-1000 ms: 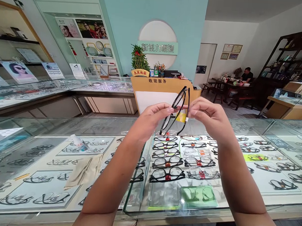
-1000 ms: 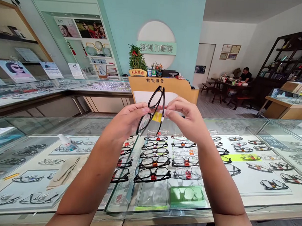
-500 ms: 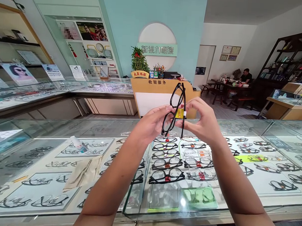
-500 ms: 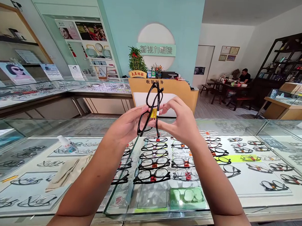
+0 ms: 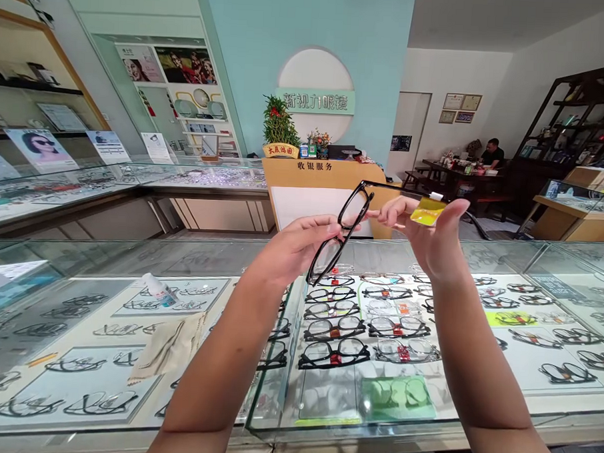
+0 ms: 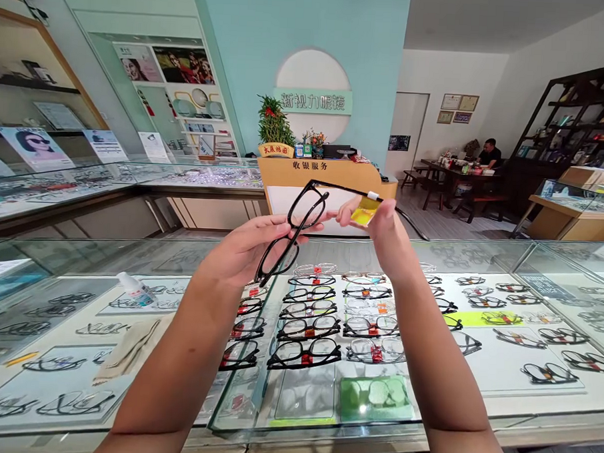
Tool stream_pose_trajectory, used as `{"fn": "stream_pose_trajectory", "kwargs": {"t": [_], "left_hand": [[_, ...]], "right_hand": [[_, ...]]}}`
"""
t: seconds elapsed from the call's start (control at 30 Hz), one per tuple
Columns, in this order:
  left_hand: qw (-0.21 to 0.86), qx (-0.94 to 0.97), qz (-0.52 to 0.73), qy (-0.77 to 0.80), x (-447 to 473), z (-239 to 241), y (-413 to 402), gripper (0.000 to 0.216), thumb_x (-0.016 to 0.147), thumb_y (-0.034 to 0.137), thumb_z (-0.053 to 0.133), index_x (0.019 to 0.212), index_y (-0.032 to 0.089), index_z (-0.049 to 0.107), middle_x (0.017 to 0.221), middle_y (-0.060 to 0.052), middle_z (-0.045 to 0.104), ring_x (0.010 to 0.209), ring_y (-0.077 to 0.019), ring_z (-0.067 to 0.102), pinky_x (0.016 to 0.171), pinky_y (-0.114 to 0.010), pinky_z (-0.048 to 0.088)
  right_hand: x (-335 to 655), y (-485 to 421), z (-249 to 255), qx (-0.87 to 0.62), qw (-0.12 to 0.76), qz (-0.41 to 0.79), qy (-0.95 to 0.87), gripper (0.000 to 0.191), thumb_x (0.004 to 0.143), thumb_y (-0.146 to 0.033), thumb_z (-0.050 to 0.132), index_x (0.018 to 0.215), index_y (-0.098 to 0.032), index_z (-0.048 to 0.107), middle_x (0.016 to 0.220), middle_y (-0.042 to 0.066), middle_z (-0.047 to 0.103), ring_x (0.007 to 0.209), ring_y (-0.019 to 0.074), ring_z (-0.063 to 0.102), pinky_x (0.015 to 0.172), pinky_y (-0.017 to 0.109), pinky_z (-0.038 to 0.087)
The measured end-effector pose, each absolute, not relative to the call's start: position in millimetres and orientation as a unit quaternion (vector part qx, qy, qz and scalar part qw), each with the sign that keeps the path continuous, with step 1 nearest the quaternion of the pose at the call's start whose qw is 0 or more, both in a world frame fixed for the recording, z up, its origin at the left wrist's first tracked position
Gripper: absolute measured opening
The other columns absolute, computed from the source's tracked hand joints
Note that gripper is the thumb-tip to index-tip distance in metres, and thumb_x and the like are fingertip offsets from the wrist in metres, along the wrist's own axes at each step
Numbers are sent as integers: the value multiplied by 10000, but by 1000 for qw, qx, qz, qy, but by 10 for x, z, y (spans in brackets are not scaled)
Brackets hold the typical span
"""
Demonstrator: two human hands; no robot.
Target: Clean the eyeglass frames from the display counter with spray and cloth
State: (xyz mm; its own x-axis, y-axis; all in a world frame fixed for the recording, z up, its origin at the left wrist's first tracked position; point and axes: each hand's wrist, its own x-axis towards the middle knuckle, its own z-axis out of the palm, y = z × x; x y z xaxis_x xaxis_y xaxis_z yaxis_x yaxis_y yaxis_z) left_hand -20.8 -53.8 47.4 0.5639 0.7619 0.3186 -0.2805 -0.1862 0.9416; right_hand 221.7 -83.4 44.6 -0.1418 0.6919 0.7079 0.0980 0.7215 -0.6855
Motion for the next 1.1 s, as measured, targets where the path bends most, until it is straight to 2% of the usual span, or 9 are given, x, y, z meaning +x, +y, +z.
{"fn": "stream_pose_trajectory", "kwargs": {"t": [0.13, 0.2, 0.33, 0.47, 0.6, 0.7, 0.87, 1.0, 1.1], "left_hand": [[608, 643, 428, 182, -199, 449, -521, 268, 791, 420, 913, 799, 179, 797, 1163, -139, 816, 1243, -313, 697, 1019, -388, 477], [617, 628, 438, 183, -179, 437, -506, 248, 808, 409, 898, 821, 181, 802, 1184, -140, 814, 1218, -305, 708, 975, -379, 487], [615, 621, 446, 193, -165, 432, -476, 249, 805, 422, 886, 841, 185, 820, 1160, -136, 819, 1140, -292, 727, 923, -364, 493], [606, 639, 434, 194, -184, 422, -449, 236, 791, 421, 884, 806, 195, 820, 1043, -108, 822, 1028, -264, 726, 907, -349, 498], [600, 636, 438, 209, -189, 432, -461, 251, 776, 426, 881, 816, 184, 828, 1020, -98, 823, 844, -206, 685, 775, -325, 492], [599, 625, 443, 234, -177, 456, -497, 314, 765, 445, 877, 898, 161, 851, 1036, -113, 835, 821, -217, 700, 721, -327, 491], [633, 586, 467, 194, -144, 444, -511, 270, 815, 402, 861, 941, 164, 843, 1221, -132, 830, 1219, -329, 742, 952, -346, 556], [672, 539, 479, 171, -129, 420, -478, 228, 796, 358, 877, 770, 169, 752, 1223, -134, 832, 1343, -369, 705, 1020, -370, 555], [690, 520, 470, 180, -134, 416, -454, 234, 827, 349, 862, 780, 170, 720, 1310, -132, 805, 1413, -352, 664, 1047, -357, 543]], "right_hand": [[2240, -835, 447, -271, 594, 258, -713, 858, 800, -1060, 350, 794, -281, 708, 964, 95, 725, 1067, 330, 755, 1041, 565, 602], [2251, -819, 418, -254, 585, 254, -727, 777, 828, -1016, 454, 883, -287, 718, 1012, 76, 721, 1094, 312, 744, 1088, 559, 584], [2274, -806, 356, -238, 552, 260, -756, 555, 800, -669, 891, 1193, -332, 693, 1154, 32, 685, 1186, 247, 703, 1177, 482, 529], [2251, -838, 358, -258, 554, 268, -745, 704, 829, -445, 935, 1452, -361, 617, 1125, 18, 675, 1173, 210, 700, 1166, 438, 538], [2231, -857, 388, -263, 556, 273, -739, 598, 861, -431, 903, 1402, -340, 665, 1133, 33, 710, 1166, 214, 714, 1135, 439, 559], [2252, -840, 388, -262, 560, 276, -736, 520, 893, -403, 877, 1367, -333, 676, 1174, 43, 729, 1186, 217, 709, 1113, 431, 569], [2302, -803, 369, -235, 569, 314, -723, 390, 939, -407, 820, 1294, -323, 683, 1274, 49, 712, 1210, 231, 688, 1146, 459, 548], [2287, -838, 389, -234, 579, 357, -695, 237, 955, -446, 784, 1133, -316, 694, 1279, 35, 700, 1249, 249, 685, 1179, 473, 534], [2255, -874, 413, -231, 586, 387, -673, 167, 967, -445, 761, 1041, -307, 700, 1184, 26, 713, 1241, 254, 701, 1176, 480, 543]]}}
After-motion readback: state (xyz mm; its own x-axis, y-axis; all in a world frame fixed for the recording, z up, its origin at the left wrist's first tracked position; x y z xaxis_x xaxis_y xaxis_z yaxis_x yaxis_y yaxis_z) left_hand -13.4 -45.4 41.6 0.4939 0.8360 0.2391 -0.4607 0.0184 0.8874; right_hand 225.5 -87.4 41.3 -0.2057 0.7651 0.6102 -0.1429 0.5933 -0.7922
